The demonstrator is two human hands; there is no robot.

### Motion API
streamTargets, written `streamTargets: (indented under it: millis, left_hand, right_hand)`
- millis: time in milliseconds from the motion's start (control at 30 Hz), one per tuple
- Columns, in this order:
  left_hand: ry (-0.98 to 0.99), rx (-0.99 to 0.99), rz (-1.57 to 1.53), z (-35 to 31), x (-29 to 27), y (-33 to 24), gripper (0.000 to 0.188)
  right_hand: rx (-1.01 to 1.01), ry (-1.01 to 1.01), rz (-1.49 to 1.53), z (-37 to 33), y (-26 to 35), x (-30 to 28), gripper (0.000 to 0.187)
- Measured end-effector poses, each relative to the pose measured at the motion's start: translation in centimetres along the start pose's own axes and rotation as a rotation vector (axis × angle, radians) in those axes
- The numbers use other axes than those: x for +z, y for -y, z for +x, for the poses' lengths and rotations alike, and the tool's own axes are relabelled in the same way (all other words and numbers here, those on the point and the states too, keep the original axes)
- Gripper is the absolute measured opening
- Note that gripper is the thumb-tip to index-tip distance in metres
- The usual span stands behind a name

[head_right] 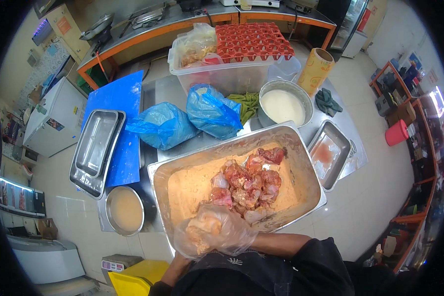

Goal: Coating pieces of raw meat with batter and flour by hand in a large container.

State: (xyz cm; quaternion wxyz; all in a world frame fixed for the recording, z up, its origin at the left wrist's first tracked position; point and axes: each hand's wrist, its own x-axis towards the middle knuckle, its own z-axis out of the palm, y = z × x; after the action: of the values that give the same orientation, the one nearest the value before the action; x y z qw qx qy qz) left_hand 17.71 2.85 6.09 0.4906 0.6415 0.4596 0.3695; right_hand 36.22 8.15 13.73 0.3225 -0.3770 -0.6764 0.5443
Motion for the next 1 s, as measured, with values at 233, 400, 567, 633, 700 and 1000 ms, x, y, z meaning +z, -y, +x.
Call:
streamTargets:
  millis: [233, 400, 567, 633, 700, 1000]
  left_hand:
    - [0.061, -0.181, -0.27, -0.8, -1.1, -2.8, 0.056]
    - [0.016, 0.176, 0.366, 0.9, -0.7, -3.8, 0.047]
    - [-0.096, 0.144, 0.326, 0.4, 0.8, -2.8, 0.042]
    - [-0.324, 0.16, 0.575, 0.0, 2.1, -0.1, 0.042]
    - [-0.225, -0.103, 0.651, 0.9, 1.5, 0.9, 0.045]
    - [-0.673, -0.163, -0.3, 4.3, -3.8, -0.6, 0.05]
  right_hand:
    - [-0.191, -0.206, -0.203, -0.9, -2.1, 2.7, 0.047]
    - [-0.177, -0.31, -0.166, -0.6, -3.7, 3.7, 0.034]
    - [-0.081, -0.436, -0.079, 1.4, -2.2, 3.9, 0.022]
    - [-0.07, -0.372, -0.293, 2.2, -3.7, 3.9, 0.025]
    - [0.078, -0.206, -0.305, 3.7, -2.4, 2.4, 0.035]
    - [0.18, 0.559, -0.973, 11.0, -8.5, -7.3, 0.045]
